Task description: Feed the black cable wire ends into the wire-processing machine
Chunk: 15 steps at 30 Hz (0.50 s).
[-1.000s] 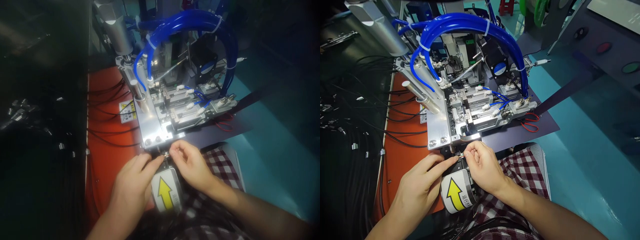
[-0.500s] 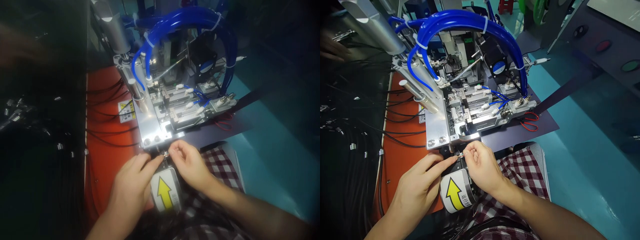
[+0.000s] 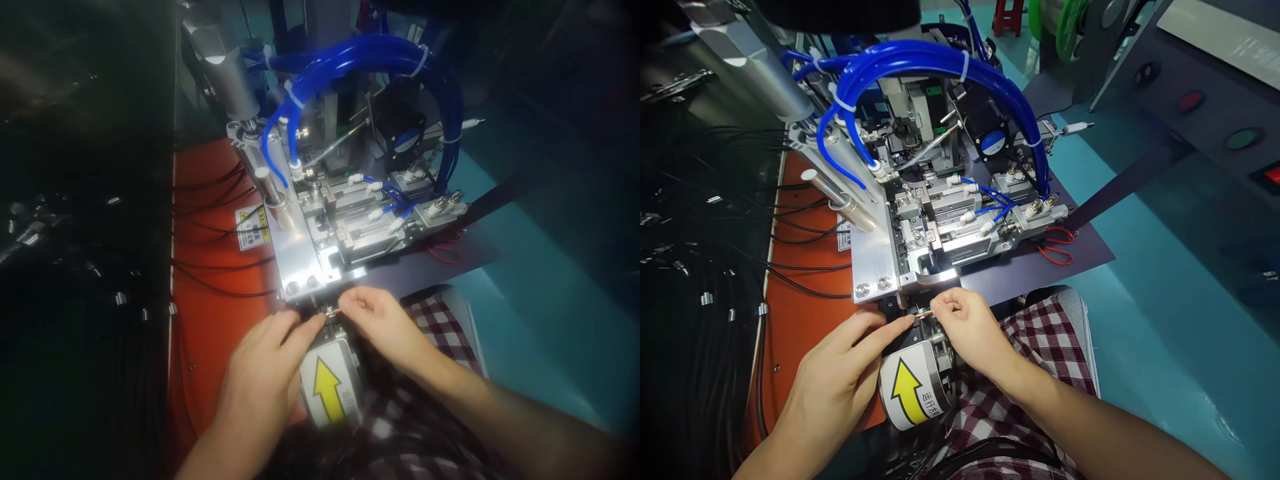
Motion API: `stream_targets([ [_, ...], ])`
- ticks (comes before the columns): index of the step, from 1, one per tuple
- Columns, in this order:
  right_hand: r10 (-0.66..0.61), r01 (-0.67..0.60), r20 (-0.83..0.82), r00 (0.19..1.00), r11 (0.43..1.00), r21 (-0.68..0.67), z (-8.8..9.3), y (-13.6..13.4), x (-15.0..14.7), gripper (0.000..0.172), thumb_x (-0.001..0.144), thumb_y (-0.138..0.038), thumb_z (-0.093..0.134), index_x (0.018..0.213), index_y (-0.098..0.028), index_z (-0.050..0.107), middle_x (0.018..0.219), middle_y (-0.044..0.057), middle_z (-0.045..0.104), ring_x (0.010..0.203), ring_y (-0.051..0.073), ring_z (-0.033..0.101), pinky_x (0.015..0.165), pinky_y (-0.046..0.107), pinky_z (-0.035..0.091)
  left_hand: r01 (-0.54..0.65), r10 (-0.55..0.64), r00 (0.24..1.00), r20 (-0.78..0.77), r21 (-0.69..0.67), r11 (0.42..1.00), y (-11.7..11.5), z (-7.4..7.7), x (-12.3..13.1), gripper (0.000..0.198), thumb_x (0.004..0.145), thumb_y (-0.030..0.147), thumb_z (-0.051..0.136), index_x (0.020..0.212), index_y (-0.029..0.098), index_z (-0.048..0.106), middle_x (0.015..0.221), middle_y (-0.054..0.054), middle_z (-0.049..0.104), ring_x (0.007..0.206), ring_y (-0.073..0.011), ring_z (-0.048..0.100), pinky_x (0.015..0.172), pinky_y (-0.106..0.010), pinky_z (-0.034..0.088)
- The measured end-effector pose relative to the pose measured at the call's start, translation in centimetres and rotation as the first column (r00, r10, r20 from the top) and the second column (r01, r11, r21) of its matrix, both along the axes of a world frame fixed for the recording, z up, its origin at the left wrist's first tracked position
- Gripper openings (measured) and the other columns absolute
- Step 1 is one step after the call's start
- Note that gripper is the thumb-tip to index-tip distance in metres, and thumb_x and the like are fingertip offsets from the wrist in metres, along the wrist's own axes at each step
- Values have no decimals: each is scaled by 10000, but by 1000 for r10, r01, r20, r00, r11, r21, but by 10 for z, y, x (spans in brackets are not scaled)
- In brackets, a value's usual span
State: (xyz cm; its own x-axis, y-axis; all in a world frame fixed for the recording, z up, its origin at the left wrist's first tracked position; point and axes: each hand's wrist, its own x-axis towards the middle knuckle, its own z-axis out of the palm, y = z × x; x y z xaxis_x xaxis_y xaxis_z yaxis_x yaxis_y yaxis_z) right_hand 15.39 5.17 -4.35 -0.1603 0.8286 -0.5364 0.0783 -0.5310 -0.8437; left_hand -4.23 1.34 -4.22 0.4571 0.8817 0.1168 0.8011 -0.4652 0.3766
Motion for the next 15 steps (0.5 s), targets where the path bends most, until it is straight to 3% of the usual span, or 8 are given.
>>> stream_targets([
  [4, -74, 76, -37, 997, 996, 48, 0, 0, 3, 161, 832, -296, 596, 749, -158, 598, 672, -11, 585, 586, 118, 535, 561, 245, 444, -2, 2, 1000, -13, 12, 1000, -1, 0, -1, 469, 832, 45, 459, 1242, 227, 598, 998, -71, 580, 825, -185, 578, 667, -274, 503],
  [7, -44, 47, -49, 998, 997, 64, -1, -1, 2, 148, 822, -287, 607, 768, -150, 621, 696, 4, 608, 619, 127, 555, 558, 239, 443, 1, -1, 1000, -22, 25, 1000, 0, -1, -1, 466, 836, 54, 465, 1250, 224, 594, 1007, -76, 587, 837, -188, 590, 672, -275, 511],
  [12, -1, -1, -108, 994, 1000, -18, -1, 3, 1, 142, 817, -255, 611, 729, -143, 607, 578, -44, 516, 514, 85, 460, 508, 214, 394, 12, -10, 999, -45, 44, 999, 1, -2, -1, 454, 849, 82, 458, 1255, 234, 592, 1005, -77, 600, 847, -190, 605, 677, -272, 522],
  [15, 21, -21, -119, 993, 1000, -1, -1, 4, 2, 140, 819, -259, 609, 737, -146, 598, 611, -26, 545, 553, 98, 489, 524, 221, 409, 15, -12, 999, -48, 77, 997, 1, -3, -2, 462, 855, 76, 452, 1265, 238, 590, 999, -72, 606, 834, -175, 609, 671, -251, 518],
])
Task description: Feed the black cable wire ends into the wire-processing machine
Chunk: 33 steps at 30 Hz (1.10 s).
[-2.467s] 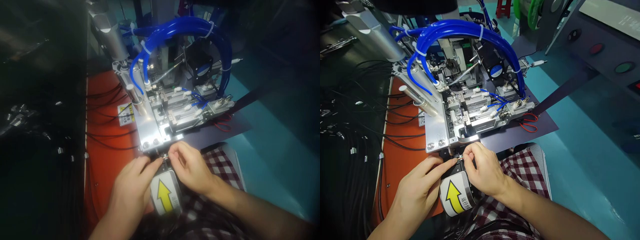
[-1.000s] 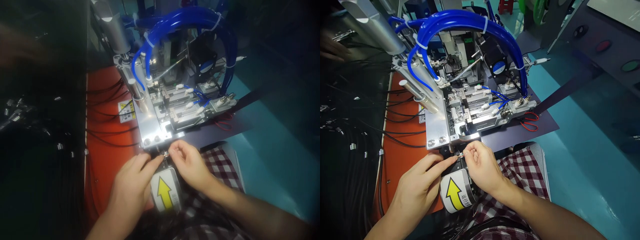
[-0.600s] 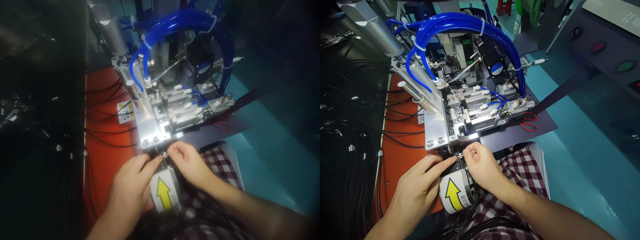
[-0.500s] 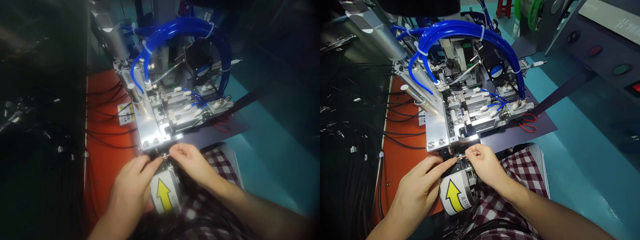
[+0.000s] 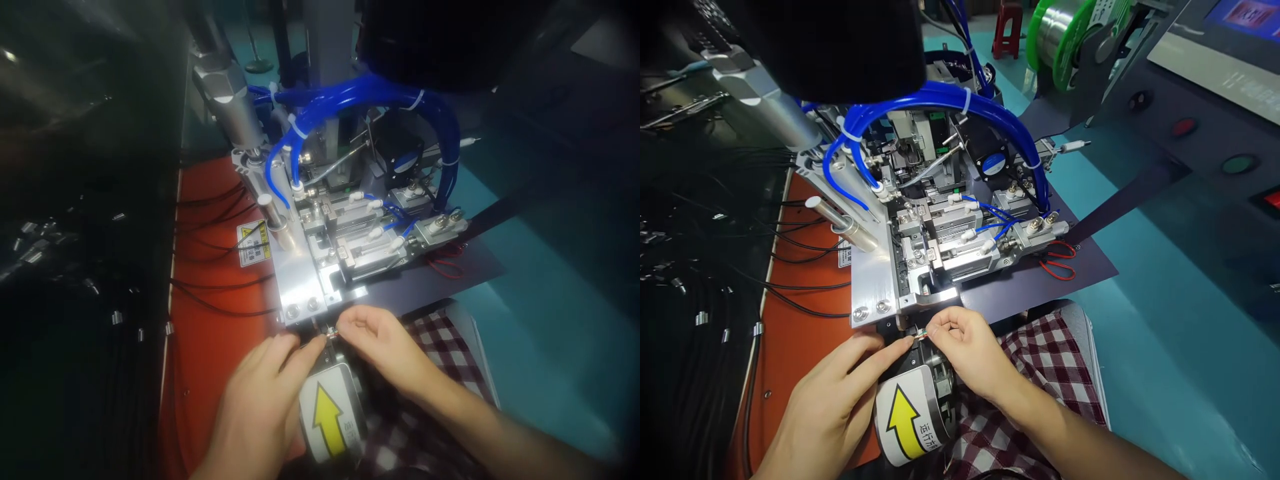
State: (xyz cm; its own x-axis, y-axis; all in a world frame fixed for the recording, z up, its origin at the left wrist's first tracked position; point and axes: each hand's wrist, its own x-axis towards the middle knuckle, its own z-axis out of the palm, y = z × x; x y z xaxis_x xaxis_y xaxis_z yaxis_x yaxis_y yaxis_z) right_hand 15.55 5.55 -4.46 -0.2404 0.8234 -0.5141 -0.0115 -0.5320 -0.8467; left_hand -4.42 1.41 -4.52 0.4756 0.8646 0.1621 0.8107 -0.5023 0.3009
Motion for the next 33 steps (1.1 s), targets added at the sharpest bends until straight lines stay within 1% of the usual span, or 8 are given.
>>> stream_targets([
  [7, -42, 42, -3, 999, 994, 104, -5, -7, -5, 181, 848, -316, 581, 759, -164, 542, 580, -56, 443, 492, 79, 358, 458, 229, 284, 33, -33, 999, 15, 27, 999, 0, -1, -3, 457, 874, 77, 456, 1286, 233, 576, 989, -68, 610, 824, -151, 613, 668, -216, 512],
  [13, -52, 52, -5, 999, 986, 157, -8, -8, -7, 177, 860, -323, 544, 775, -169, 533, 651, -24, 479, 551, 100, 408, 468, 237, 316, 29, -30, 999, 18, 27, 999, 1, -1, -3, 417, 890, 105, 452, 1263, 227, 591, 971, -67, 608, 809, -149, 609, 649, -213, 509],
  [19, -19, 18, 14, 1000, 995, 97, -10, -6, -4, 157, 852, -294, 547, 762, -166, 545, 649, -22, 505, 547, 101, 431, 486, 237, 347, 32, -33, 999, 13, 39, 999, 2, -1, -2, 399, 896, 113, 454, 1253, 217, 597, 999, -73, 599, 843, -150, 611, 676, -214, 512],
  [22, 15, -27, 106, 994, 993, 115, -8, -6, -2, 148, 868, -271, 528, 761, -171, 550, 640, -22, 516, 548, 108, 455, 507, 242, 367, 32, -32, 999, 15, 24, 999, 2, -1, -2, 409, 899, 111, 457, 1270, 232, 580, 1005, -67, 594, 836, -143, 608, 673, -210, 507],
  [24, 42, -91, 234, 971, 974, 205, -3, -6, 0, 153, 881, -257, 513, 769, -172, 573, 644, -15, 539, 557, 117, 476, 530, 250, 379, 31, -31, 999, 20, 19, 999, 2, -1, -2, 422, 896, 97, 451, 1274, 235, 577, 1008, -68, 592, 828, -143, 606, 664, -212, 505],
  [28, -18, -263, 509, 861, 840, 474, 10, -5, -1, 138, 886, -206, 506, 842, -173, 633, 736, 15, 628, 638, 139, 540, 608, 270, 385, 25, -26, 999, 23, 24, 999, 2, 0, -1, 431, 876, 79, 455, 1259, 225, 591, 1000, -75, 596, 833, -162, 605, 674, -240, 514],
  [30, -55, -318, 597, 800, 805, 501, 16, -4, -4, 150, 877, -217, 531, 785, -176, 643, 665, 1, 614, 591, 134, 517, 579, 270, 350, 15, -16, 999, 28, 34, 999, 3, 0, 1, 425, 867, 74, 453, 1235, 214, 612, 982, -77, 606, 828, -173, 604, 679, -257, 521],
  [33, -92, -331, 671, 736, 816, 474, 19, -3, -10, 157, 835, -254, 606, 698, -187, 644, 548, -30, 558, 518, 120, 468, 537, 266, 300, 2, -5, 999, 40, 64, 998, 4, 3, 5, 418, 862, 58, 418, 1180, 189, 656, 947, -85, 624, 800, -179, 610, 648, -260, 524],
])
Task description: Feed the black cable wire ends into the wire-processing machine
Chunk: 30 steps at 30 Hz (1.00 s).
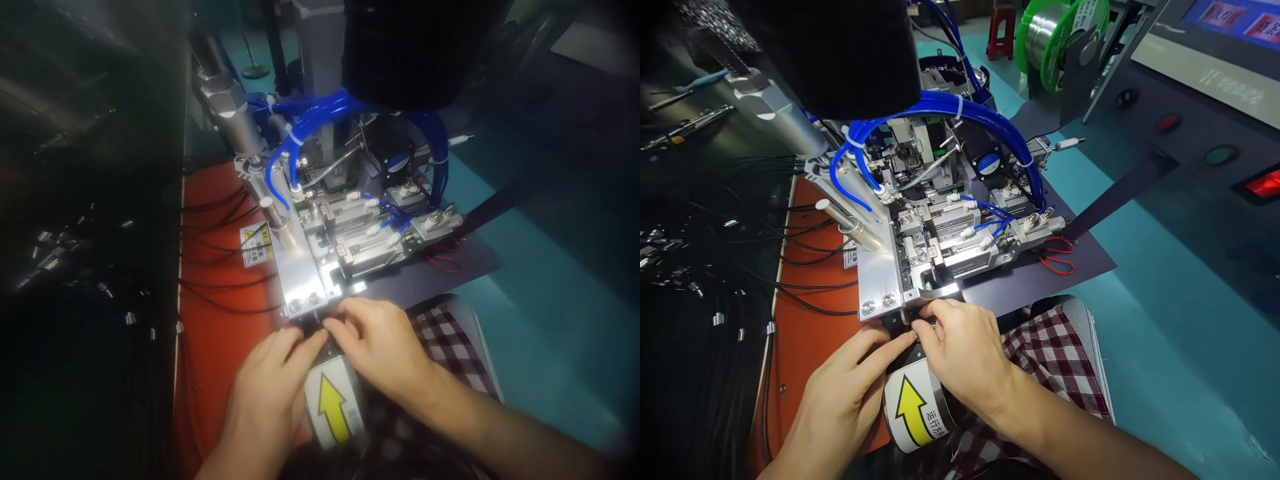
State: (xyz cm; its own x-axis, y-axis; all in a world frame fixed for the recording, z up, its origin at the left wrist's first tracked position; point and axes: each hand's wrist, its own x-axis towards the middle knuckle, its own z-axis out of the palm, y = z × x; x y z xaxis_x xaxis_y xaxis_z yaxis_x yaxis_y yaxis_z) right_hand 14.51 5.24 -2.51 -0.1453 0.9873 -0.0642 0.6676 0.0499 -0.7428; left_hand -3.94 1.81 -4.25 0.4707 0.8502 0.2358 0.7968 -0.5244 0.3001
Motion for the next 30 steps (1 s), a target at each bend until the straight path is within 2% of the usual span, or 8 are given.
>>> stream_targets([
  [4, -46, 44, -41, 998, 998, -36, -1, -1, -2, 129, 801, -199, 624, 673, -195, 637, 521, -48, 532, 515, 109, 472, 540, 250, 307, -14, 13, 1000, 20, 29, 999, 1, 5, 4, 411, 861, 58, 390, 1118, 156, 695, 902, -96, 638, 767, -181, 621, 601, -252, 521],
  [8, -39, 36, -137, 990, 999, -21, -8, -4, 0, 129, 824, -185, 581, 697, -188, 604, 541, -51, 488, 525, 106, 449, 539, 243, 319, -24, 23, 999, 35, 13, 1000, 1, 8, 6, 412, 860, 58, 387, 1107, 160, 700, 884, -85, 638, 750, -170, 615, 599, -245, 518],
  [13, -62, 16, -327, 943, 990, -143, -19, -9, 3, 158, 888, -264, 519, 767, -190, 589, 571, -41, 479, 508, 110, 431, 501, 242, 334, -31, 32, 998, 53, -8, 999, 2, 9, 7, 402, 870, 70, 385, 1096, 168, 702, 869, -74, 631, 710, -153, 599, 570, -227, 501],
  [18, -68, 61, -263, 962, 998, -34, -19, -12, 4, 149, 874, -241, 524, 761, -184, 602, 612, -14, 523, 557, 126, 470, 554, 262, 376, -25, 26, 998, 56, -14, 1000, 2, 9, 7, 391, 879, 81, 385, 1091, 151, 705, 881, -86, 630, 716, -155, 607, 573, -231, 508],
  [22, -179, 64, -419, 890, 960, -274, -20, -10, 3, 148, 863, -264, 533, 744, -183, 562, 600, -24, 511, 545, 121, 470, 521, 248, 381, -24, 25, 999, 47, -17, 1000, 2, 8, 6, 381, 886, 98, 390, 1101, 152, 699, 897, -87, 624, 733, -163, 611, 586, -243, 513],
  [27, -312, -4, -504, 806, 848, -530, -17, 0, 2, 147, 848, -252, 558, 728, -167, 566, 625, -21, 541, 560, 116, 488, 538, 242, 401, -16, 18, 999, 28, -67, 998, -1, 3, 0, 384, 889, 83, 442, 1191, 206, 644, 977, -67, 607, 807, -156, 608, 649, -237, 509],
  [30, -360, -53, -525, 771, 786, -616, -12, 6, 2, 180, 852, -220, 549, 684, -159, 573, 592, -34, 530, 527, 100, 460, 527, 229, 386, -15, 20, 998, 52, -85, 996, -2, 1, -2, 371, 889, 80, 464, 1197, 208, 628, 997, -60, 605, 829, -149, 605, 671, -227, 505],
])
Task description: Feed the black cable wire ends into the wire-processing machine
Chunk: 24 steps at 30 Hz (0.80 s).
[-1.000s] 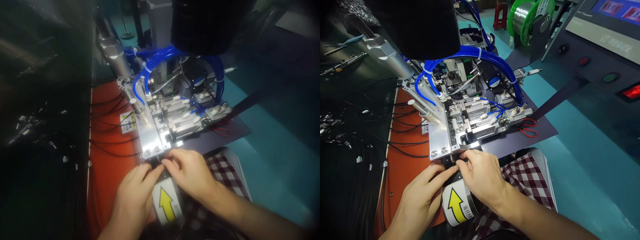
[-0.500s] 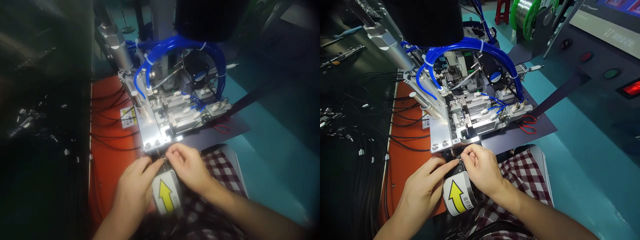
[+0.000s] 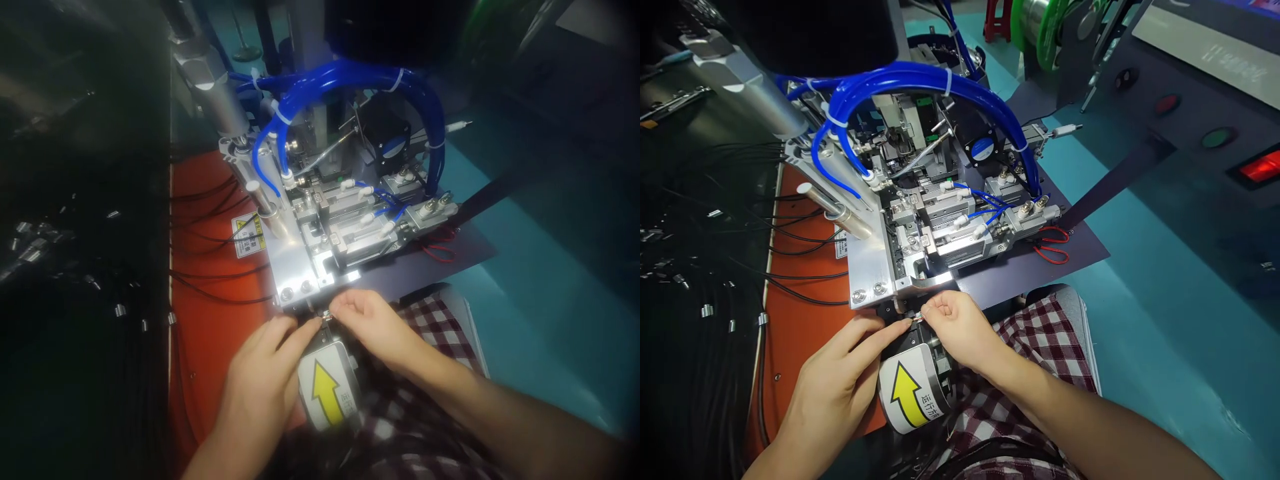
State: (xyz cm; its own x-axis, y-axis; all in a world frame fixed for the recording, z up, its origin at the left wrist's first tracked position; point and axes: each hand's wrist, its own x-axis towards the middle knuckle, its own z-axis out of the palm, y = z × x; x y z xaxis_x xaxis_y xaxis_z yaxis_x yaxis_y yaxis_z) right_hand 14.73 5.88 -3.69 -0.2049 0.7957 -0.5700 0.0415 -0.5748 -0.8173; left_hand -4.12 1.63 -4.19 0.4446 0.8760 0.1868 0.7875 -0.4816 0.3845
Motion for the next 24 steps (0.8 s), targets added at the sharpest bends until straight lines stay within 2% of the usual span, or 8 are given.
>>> stream_targets([
  [5, 31, -48, -160, 987, 993, -105, 0, 6, 5, 266, 832, -191, 559, 571, -168, 514, 465, -79, 413, 430, 65, 324, 435, 197, 288, 28, -28, 999, -39, 18, 999, 0, -1, -3, 358, 898, 85, 464, 1198, 204, 618, 1045, -69, 610, 890, -162, 612, 716, -234, 511],
  [9, -77, 53, -205, 976, 991, -121, -8, 2, 12, 218, 820, -235, 580, 619, -157, 551, 487, -77, 411, 432, 54, 308, 415, 189, 228, 55, -47, 992, -113, 64, 996, 2, 1, -4, 372, 907, 94, 444, 1213, 222, 612, 1050, -73, 606, 882, -167, 617, 702, -234, 513],
  [11, -78, 63, -202, 976, 995, -81, -10, 0, 15, 172, 812, -250, 585, 672, -151, 592, 526, -64, 452, 439, 52, 334, 417, 189, 237, 55, -46, 991, -126, 69, 996, 2, 1, -4, 364, 910, 105, 445, 1211, 223, 612, 1044, -71, 607, 882, -162, 618, 703, -223, 513],
  [14, -9, 9, -181, 983, 1000, -1, -10, -1, 15, 130, 788, -237, 605, 687, -156, 615, 550, -56, 494, 448, 57, 373, 432, 199, 283, 56, -47, 990, -131, 73, 996, 3, 1, -5, 359, 907, 109, 458, 1215, 220, 608, 1050, -69, 603, 889, -153, 616, 713, -207, 508],
  [20, 27, -25, -120, 992, 1000, 15, -10, 2, 13, 61, 751, -168, 605, 693, -165, 590, 537, -62, 497, 454, 73, 417, 441, 207, 325, 59, -51, 990, -132, 62, 996, 0, 2, -7, 390, 906, 103, 451, 1246, 236, 589, 1051, -69, 592, 892, -148, 609, 721, -205, 500],
  [24, 74, -89, 77, 994, 971, 223, -9, 1, 17, 69, 760, -150, 597, 696, -174, 591, 561, -42, 525, 507, 94, 475, 468, 214, 365, 82, -65, 981, -183, 85, 993, 1, 5, -6, 406, 902, 98, 451, 1253, 239, 597, 1033, -77, 610, 874, -162, 625, 690, -217, 509],
])
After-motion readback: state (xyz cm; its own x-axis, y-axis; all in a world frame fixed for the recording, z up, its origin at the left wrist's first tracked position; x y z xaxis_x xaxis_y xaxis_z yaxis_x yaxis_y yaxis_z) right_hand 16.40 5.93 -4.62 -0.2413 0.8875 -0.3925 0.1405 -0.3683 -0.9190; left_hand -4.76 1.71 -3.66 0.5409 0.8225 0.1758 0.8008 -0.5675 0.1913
